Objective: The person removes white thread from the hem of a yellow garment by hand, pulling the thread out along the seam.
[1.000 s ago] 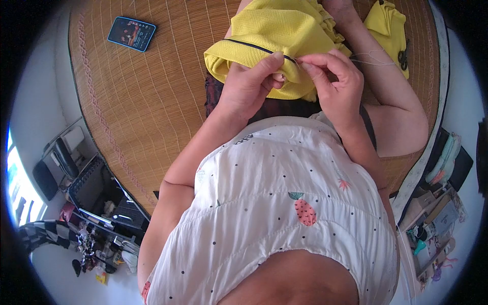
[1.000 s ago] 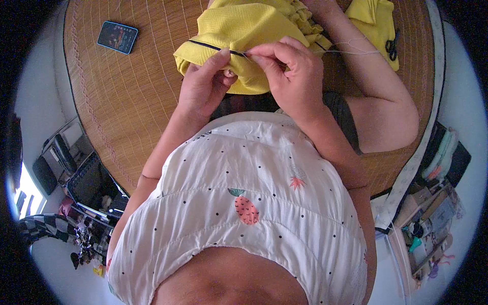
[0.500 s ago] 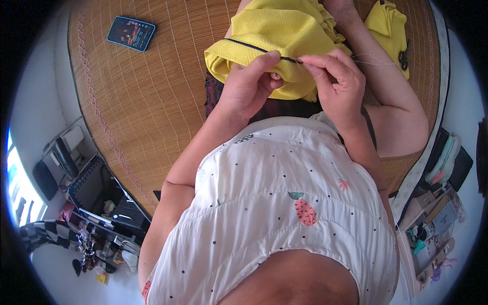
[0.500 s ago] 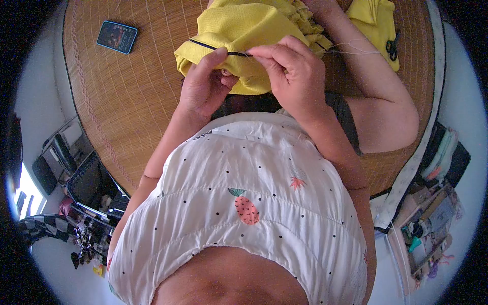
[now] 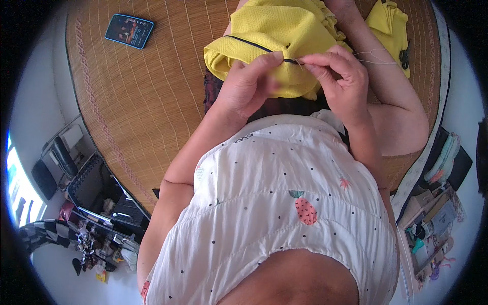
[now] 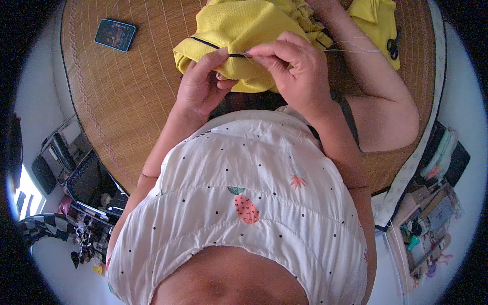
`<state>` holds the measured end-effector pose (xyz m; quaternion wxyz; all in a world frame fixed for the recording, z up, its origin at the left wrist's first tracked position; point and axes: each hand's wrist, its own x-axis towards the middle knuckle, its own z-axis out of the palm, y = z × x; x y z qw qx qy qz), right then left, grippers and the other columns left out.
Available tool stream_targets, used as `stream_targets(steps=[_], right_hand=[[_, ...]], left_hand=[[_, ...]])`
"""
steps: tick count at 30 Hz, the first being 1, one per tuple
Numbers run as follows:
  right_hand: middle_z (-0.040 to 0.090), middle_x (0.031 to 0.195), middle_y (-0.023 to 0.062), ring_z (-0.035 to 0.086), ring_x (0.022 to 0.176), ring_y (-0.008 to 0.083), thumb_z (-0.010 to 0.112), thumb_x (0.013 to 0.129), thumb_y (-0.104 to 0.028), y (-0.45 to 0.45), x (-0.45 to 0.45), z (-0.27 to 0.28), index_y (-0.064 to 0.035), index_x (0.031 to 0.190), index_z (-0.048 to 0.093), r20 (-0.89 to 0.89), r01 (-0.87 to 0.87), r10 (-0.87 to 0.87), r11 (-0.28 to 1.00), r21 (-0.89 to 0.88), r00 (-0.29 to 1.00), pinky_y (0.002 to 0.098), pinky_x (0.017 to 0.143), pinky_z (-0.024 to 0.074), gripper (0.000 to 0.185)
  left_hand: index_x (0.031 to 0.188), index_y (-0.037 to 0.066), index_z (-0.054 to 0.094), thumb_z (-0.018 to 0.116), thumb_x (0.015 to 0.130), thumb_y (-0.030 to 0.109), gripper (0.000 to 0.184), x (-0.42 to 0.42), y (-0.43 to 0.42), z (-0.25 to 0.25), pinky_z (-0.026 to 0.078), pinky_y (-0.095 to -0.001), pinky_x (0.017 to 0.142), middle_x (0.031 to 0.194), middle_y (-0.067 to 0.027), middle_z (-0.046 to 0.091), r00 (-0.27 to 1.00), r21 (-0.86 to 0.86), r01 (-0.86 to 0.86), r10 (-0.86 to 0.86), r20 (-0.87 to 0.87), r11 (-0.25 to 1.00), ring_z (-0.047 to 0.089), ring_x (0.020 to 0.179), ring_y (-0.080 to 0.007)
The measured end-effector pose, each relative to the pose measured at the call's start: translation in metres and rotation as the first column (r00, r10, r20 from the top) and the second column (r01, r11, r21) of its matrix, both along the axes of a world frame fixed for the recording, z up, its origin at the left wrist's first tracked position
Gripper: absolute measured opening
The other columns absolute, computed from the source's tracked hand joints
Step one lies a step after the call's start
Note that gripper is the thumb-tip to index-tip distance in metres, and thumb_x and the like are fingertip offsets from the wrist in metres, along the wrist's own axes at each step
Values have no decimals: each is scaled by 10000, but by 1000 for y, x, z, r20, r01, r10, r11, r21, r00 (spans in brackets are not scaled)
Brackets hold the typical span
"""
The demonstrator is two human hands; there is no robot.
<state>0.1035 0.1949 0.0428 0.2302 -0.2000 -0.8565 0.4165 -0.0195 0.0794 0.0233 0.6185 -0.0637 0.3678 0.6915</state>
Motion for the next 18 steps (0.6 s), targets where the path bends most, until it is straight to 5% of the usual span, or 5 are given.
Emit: stream_targets(steps=[18], right_hand=[[520,612,65,517,546,191,629,724,-55,4,0,1,-55,783,631,12,-45,45,999,-21,999,274,504,405,59]], left_hand=[[943,18,496,562,788,109,192,-2,0,4,309,-159,380,700,-16,519,998,-56,51,-49,42,997,440,518,-51]])
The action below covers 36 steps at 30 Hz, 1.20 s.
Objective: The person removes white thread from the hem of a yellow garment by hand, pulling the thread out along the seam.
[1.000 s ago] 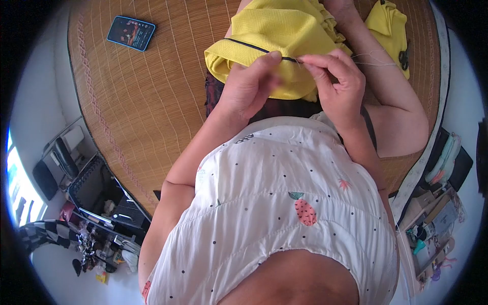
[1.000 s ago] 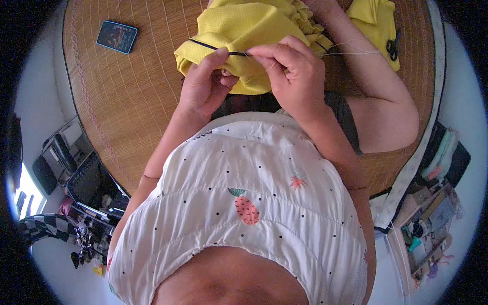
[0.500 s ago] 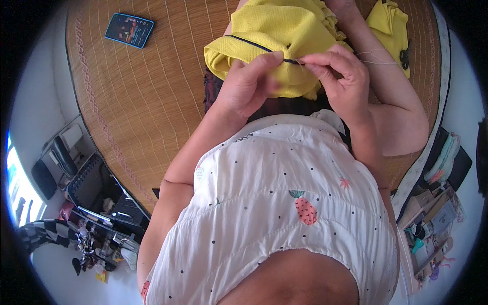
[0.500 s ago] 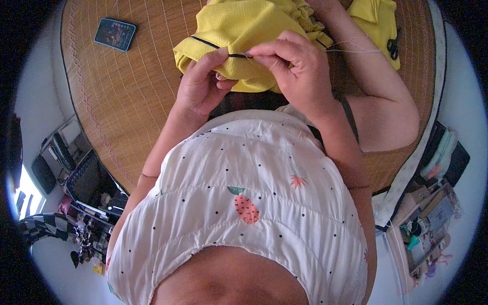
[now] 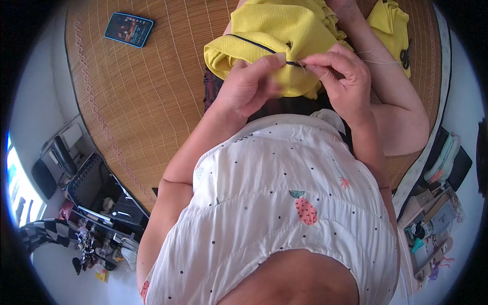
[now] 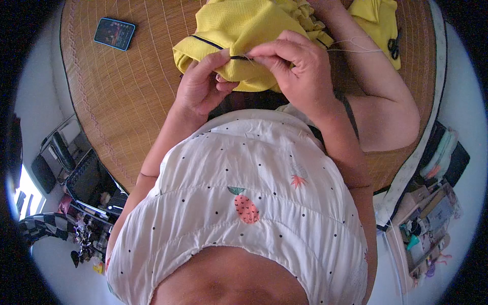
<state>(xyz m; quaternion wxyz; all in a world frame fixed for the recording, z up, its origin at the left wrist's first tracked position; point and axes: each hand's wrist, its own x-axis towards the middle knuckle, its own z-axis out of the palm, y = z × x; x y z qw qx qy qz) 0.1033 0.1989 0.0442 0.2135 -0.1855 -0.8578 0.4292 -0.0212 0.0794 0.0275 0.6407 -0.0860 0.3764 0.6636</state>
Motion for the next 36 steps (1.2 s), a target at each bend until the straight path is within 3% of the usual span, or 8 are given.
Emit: stream_targets(steps=[7,19,36], right_hand=[[518,614,75,526,571,207,627,724,-56,4,1,5,-46,773,625,36,-47,48,998,-29,998,283,517,407,51],[492,602,61,498,556,177,627,719,-35,7,1,3,-45,776,629,16,-57,58,996,-61,998,268,511,391,58],[514,618,70,516,554,188,631,710,-29,1,3,6,-37,755,625,49,-26,30,996,-81,998,276,505,401,46]], left_hand=[[955,7,495,562,788,94,200,-4,-1,-4,301,-152,358,719,-35,541,996,-37,85,-86,-31,996,432,470,-61],[953,8,499,575,781,81,202,-6,-3,-6,316,-153,359,748,-37,552,997,45,76,-76,-6,996,462,500,-59],[970,11,492,601,762,83,245,-3,0,-8,322,-147,347,761,-41,550,993,-20,120,-120,11,993,466,498,-65]])
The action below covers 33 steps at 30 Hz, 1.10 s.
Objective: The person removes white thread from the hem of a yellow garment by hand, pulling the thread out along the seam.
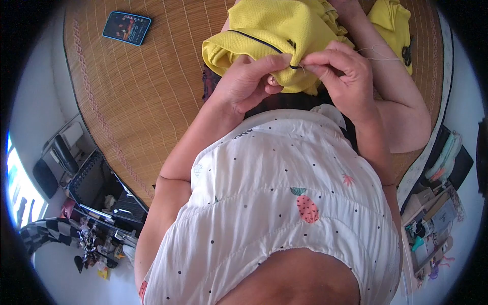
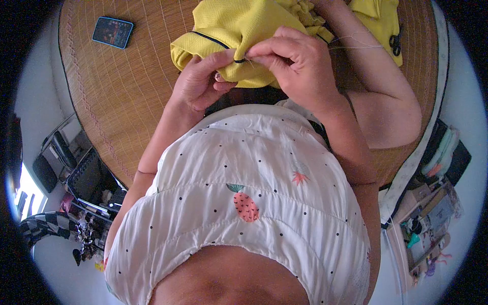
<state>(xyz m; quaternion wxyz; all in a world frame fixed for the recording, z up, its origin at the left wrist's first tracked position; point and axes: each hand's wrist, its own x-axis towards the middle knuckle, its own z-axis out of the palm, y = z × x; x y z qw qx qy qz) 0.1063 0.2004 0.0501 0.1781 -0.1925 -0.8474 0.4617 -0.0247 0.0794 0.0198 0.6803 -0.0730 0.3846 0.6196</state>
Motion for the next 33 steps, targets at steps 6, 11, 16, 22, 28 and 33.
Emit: stream_targets(steps=[6,11,16,22,28,33], right_hand=[[515,635,39,487,571,127,625,723,0,1,2,-3,-18,779,619,-14,-47,46,999,-23,999,231,516,377,59],[493,638,16,457,581,91,617,733,15,7,4,-4,-14,796,618,12,-86,87,994,-61,996,205,520,359,69],[478,613,42,478,570,138,624,728,-30,8,4,-4,-46,788,630,29,-58,63,990,-131,998,244,523,379,63],[486,667,-3,448,599,70,596,752,29,10,7,-9,-14,817,623,11,-104,107,987,-124,994,185,538,351,82],[504,689,0,462,616,72,590,752,27,4,5,-5,2,783,600,69,-25,39,982,-187,997,191,550,365,41],[509,724,-21,486,654,42,634,717,5,-7,1,-17,-44,895,490,139,157,-106,882,-444,985,192,596,407,234]], left_hand=[[962,18,495,602,759,81,238,2,0,0,318,-145,348,758,-33,549,1000,-14,-6,6,-10,1000,469,502,-64],[940,19,501,579,775,76,192,2,1,0,309,-143,341,736,-29,547,1000,-6,-8,8,9,1000,460,496,-56],[931,20,503,565,783,67,168,1,-1,-4,302,-137,334,723,-31,546,998,32,-3,1,66,999,439,464,-49],[810,24,556,623,744,40,96,-1,0,0,321,-172,412,686,-11,548,992,31,-31,27,122,999,462,516,-53],[929,26,511,578,770,69,178,5,1,2,295,-165,372,723,-15,533,1000,0,-5,5,-9,1000,423,472,-57],[869,49,544,601,759,68,126,4,-3,-6,302,-173,394,690,3,543,999,-22,8,-9,-32,1000,441,475,-61]])
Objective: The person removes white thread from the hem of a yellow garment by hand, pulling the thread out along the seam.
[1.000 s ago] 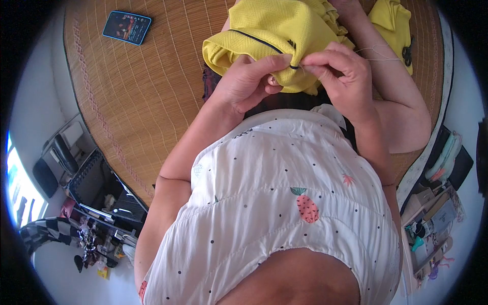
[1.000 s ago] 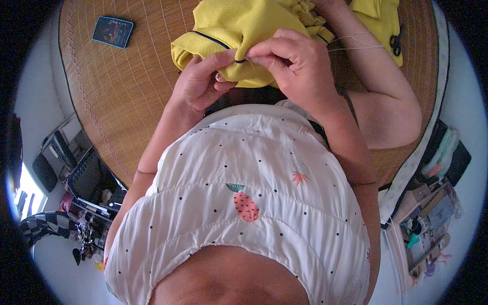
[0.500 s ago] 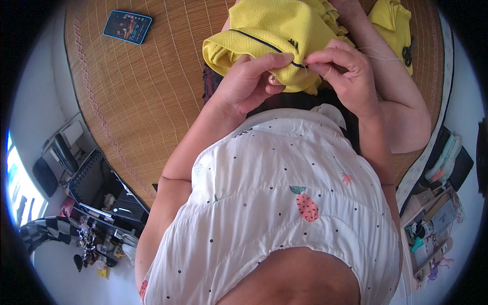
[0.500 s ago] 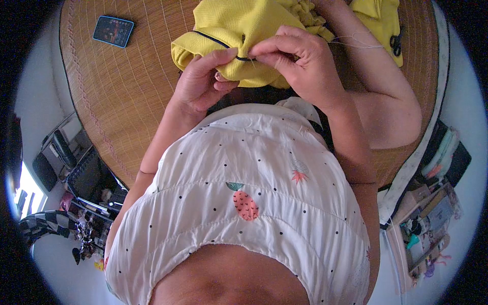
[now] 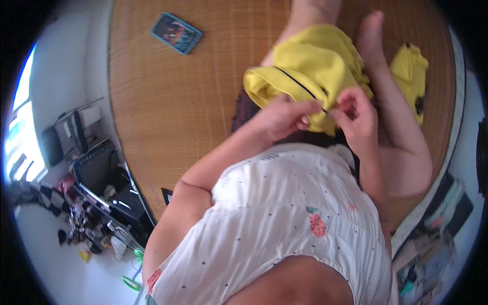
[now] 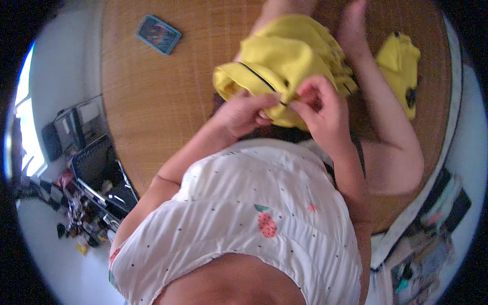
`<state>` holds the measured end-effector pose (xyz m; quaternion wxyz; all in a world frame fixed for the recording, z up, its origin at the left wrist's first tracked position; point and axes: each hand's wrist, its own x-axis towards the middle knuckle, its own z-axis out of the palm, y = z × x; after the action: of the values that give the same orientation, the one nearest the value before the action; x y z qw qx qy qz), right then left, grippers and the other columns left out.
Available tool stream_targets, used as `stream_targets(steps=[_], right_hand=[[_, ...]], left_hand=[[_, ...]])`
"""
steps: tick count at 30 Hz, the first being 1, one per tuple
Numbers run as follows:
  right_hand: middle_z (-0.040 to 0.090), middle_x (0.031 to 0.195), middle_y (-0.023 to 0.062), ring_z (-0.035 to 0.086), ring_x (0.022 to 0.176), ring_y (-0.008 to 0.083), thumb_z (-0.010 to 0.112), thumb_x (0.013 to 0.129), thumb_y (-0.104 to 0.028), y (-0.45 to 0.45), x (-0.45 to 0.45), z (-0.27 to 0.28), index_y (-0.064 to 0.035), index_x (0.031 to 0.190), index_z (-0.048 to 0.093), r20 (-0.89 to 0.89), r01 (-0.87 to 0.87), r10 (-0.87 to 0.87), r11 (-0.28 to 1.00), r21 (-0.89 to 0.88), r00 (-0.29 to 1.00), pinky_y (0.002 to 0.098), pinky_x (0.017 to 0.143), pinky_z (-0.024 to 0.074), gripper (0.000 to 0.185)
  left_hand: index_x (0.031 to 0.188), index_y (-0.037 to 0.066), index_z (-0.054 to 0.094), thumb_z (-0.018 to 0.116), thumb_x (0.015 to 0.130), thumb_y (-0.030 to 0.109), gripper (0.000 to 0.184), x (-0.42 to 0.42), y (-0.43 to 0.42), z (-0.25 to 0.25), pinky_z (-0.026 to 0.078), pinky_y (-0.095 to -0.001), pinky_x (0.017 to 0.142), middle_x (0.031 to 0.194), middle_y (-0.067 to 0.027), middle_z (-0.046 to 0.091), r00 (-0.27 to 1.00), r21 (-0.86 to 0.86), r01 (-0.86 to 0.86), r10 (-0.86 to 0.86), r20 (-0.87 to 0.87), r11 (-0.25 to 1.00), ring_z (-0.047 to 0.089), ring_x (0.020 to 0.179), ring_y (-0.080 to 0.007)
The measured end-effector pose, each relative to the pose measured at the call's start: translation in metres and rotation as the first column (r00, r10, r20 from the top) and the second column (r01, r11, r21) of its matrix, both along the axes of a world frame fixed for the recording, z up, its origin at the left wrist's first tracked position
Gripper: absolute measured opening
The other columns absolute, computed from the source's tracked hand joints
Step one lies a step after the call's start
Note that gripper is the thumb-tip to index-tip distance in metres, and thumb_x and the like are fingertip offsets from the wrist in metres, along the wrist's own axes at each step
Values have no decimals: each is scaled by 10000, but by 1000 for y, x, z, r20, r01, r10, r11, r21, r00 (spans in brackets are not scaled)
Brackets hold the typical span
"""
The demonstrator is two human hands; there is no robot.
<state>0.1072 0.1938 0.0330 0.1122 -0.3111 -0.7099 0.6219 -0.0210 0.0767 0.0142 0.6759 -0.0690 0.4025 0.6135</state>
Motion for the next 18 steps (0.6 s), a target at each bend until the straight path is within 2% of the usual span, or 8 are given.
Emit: stream_targets(steps=[1,4,7,10,13,18], right_hand=[[499,738,-24,481,657,43,628,720,13,-1,-1,2,-47,917,475,-11,12,-13,998,-56,1000,189,604,403,257],[524,730,-19,493,655,45,624,720,28,0,0,2,-41,919,486,-54,39,-42,998,-53,998,189,615,408,252],[565,726,-8,513,650,51,631,716,25,6,3,0,-22,868,533,-16,3,-3,998,56,1000,191,607,417,187],[594,722,9,524,639,56,637,712,23,11,13,-3,-1,804,577,-22,-4,6,997,76,1000,195,593,425,112],[596,710,14,519,625,57,635,715,23,15,19,-1,4,785,593,-36,19,-14,989,150,999,199,579,423,84],[598,712,26,528,623,81,636,713,12,12,18,-2,5,779,589,-17,34,-31,981,189,999,210,575,419,82]], left_hand=[[853,56,552,611,755,66,115,0,2,1,307,-176,397,679,6,547,1000,-13,1,-1,-7,1000,453,479,-61],[850,63,555,648,735,62,148,1,5,3,328,-181,411,676,6,560,1000,43,-28,28,1,999,485,488,-65],[860,68,553,646,741,65,151,5,8,4,345,-194,429,685,8,565,997,55,-71,71,3,996,486,490,-68],[852,75,554,635,759,82,124,6,9,2,353,-195,442,678,17,555,994,97,-100,95,56,990,487,511,-66],[833,32,549,636,748,64,125,3,9,1,369,-207,425,679,-14,560,992,94,-125,124,18,988,505,515,-90],[819,55,557,635,758,76,101,4,11,6,347,-203,427,660,5,547,991,116,-133,130,30,984,479,500,-74]])
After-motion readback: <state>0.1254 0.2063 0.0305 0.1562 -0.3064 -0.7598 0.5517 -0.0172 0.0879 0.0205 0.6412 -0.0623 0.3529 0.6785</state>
